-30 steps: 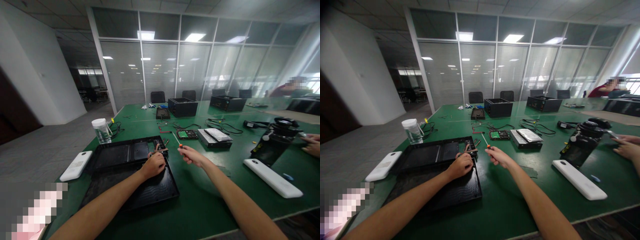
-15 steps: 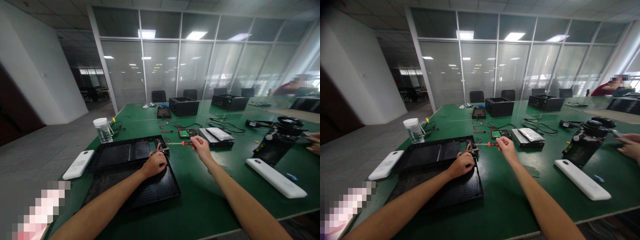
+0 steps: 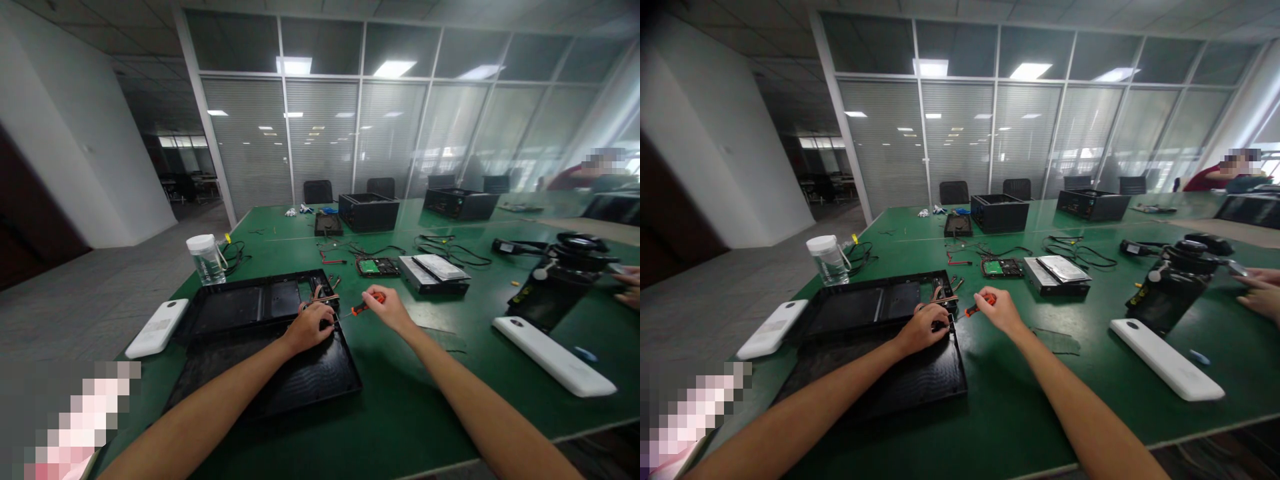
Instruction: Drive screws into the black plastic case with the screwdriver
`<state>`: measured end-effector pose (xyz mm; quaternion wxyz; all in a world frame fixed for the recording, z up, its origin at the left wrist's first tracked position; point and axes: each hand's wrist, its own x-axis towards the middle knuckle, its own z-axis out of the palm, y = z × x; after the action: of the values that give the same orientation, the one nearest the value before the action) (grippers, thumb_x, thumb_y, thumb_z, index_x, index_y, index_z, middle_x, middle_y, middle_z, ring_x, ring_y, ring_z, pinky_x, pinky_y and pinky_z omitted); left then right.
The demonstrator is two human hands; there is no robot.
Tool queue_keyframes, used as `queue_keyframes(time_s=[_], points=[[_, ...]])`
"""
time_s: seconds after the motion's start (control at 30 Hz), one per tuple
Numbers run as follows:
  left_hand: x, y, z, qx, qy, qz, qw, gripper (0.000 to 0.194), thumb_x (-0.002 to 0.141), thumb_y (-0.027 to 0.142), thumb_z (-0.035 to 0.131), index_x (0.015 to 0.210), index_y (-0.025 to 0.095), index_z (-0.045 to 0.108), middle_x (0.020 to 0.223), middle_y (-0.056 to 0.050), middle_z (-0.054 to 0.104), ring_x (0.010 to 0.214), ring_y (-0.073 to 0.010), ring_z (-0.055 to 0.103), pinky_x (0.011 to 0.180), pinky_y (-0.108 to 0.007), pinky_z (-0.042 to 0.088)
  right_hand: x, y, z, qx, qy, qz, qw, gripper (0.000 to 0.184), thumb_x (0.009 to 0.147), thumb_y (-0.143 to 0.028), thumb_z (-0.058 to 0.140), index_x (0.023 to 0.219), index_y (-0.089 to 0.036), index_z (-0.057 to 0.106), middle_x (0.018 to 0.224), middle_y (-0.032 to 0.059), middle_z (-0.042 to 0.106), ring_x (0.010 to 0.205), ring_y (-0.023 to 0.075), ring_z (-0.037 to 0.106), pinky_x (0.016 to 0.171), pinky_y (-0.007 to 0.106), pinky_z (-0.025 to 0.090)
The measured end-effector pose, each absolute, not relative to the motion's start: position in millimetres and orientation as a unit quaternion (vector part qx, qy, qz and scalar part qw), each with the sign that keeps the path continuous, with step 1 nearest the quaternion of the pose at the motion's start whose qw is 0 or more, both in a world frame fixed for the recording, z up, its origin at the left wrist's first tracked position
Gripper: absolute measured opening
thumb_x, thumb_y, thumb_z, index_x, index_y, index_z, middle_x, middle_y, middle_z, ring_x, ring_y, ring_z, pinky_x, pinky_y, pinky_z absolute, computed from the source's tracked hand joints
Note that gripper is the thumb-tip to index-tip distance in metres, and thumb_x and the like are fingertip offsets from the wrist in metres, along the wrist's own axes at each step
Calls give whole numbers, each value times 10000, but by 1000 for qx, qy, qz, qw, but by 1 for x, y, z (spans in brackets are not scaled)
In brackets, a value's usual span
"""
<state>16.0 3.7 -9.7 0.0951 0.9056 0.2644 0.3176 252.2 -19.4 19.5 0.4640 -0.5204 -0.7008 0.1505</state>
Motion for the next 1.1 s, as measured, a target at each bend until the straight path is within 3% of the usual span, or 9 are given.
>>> queue_keyframes(time_s=[1.1], points=[[16,2,-7,911,259,310,87,87,748,157,582,828,190,573,991,-32,594,991,-180,533,898,-332,381,249,-25,28,-539,-701,95,457,326,788,-434,468,610,-179,568,511,-23,475,469,102,398,475,228,289]])
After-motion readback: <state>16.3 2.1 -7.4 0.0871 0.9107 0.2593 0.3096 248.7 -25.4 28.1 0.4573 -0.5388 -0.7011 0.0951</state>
